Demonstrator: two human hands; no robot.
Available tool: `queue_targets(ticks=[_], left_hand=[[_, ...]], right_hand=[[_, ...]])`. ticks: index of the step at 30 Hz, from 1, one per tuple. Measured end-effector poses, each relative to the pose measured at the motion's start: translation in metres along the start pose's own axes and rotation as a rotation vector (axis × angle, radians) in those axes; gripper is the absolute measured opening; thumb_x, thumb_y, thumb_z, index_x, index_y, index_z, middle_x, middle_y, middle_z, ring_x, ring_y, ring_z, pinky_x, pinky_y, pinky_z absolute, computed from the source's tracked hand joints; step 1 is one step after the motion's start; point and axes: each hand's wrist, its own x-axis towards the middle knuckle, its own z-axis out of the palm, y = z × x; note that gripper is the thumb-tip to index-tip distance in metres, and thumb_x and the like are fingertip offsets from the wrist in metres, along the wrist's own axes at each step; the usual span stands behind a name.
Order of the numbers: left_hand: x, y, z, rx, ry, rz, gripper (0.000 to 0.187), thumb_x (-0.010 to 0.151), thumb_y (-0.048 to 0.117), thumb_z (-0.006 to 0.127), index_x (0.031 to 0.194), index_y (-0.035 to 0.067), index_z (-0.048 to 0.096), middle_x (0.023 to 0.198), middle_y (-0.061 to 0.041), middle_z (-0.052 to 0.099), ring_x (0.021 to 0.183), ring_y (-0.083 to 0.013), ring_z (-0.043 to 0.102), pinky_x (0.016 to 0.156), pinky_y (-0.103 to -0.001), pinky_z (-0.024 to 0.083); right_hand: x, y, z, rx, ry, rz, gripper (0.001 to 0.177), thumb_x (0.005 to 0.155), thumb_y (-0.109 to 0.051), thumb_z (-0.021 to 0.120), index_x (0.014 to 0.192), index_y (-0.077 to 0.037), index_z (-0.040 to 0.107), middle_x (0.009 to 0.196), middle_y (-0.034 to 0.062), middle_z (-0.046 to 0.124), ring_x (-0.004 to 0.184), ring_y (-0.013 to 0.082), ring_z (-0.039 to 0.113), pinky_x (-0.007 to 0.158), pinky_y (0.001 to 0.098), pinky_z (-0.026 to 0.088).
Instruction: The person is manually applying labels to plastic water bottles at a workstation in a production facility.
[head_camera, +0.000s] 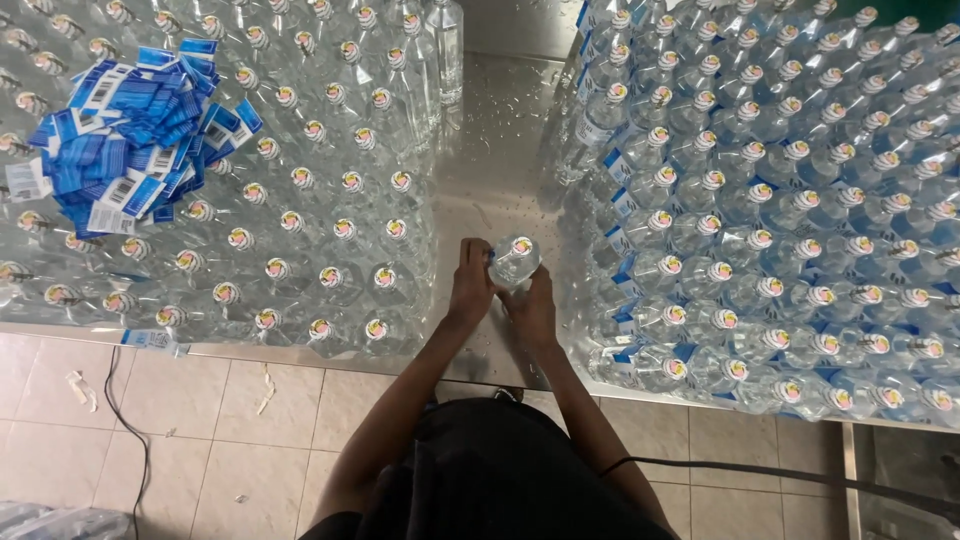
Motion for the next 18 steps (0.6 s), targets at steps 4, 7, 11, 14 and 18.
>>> queue_targets(ticks=[4,7,11,14,18], left_hand=[[0.004,0.03,-0.011,-0.006,0.011,-0.033,0.062,0.085,-0.024,0.071,0.134,0.003,0.046,0.143,-0.018,0.044,0.125,-0.0522,0.067,0.097,-0.061,0.066],[-0.012,0.08,-0.041,-0.112,0.086,-0.011,0.042,0.112,-0.003,0.046,0.153,0.001,0.036,0.156,-0.03,0.034,0.138,-0.0533,0.057,0.106,-0.063,0.063],[-0.068,0.097,-0.074,-0.319,-0.17,-0.143,0.062,0.115,0.037,0.05,0.166,0.007,0.031,0.167,-0.027,0.034,0.144,-0.0526,0.054,0.114,-0.062,0.054],[-0.102,0.113,-0.125,-0.36,-0.415,-0.164,0.054,0.113,0.043,0.053,0.157,0.012,0.05,0.155,-0.024,0.054,0.137,-0.0498,0.061,0.109,-0.061,0.057],[-0.15,0.132,-0.204,-0.649,-0.479,-0.224,0.037,0.111,0.03,0.056,0.136,0.004,0.065,0.124,-0.014,0.075,0.12,-0.0247,0.075,0.105,-0.037,0.065]], right_hand=[[0.037,0.04,0.024,-0.114,0.093,-0.013,0.074,0.093,-0.034,0.088,0.142,0.0,0.044,0.135,0.0218,0.056,0.131,0.0488,0.063,0.107,0.0654,0.06],[0.077,0.065,0.022,-0.134,0.237,-0.089,0.082,0.089,-0.052,0.092,0.141,-0.004,0.051,0.138,0.0146,0.053,0.122,0.0426,0.068,0.1,0.0583,0.064],[0.144,0.09,0.01,-0.17,0.38,-0.115,0.084,0.096,-0.06,0.087,0.14,0.003,0.052,0.111,0.0134,0.057,0.1,0.0387,0.069,0.087,0.0526,0.059],[0.218,0.122,0.0,-0.15,0.445,-0.063,0.097,0.104,-0.056,0.086,0.162,0.007,0.04,0.104,0.0175,0.066,0.099,0.0378,0.069,0.091,0.0547,0.056],[0.274,0.138,-0.013,-0.075,0.541,0.064,0.105,0.107,-0.048,0.084,0.173,0.003,0.02,0.095,0.0124,0.075,0.098,0.041,0.074,0.092,0.0581,0.055]])
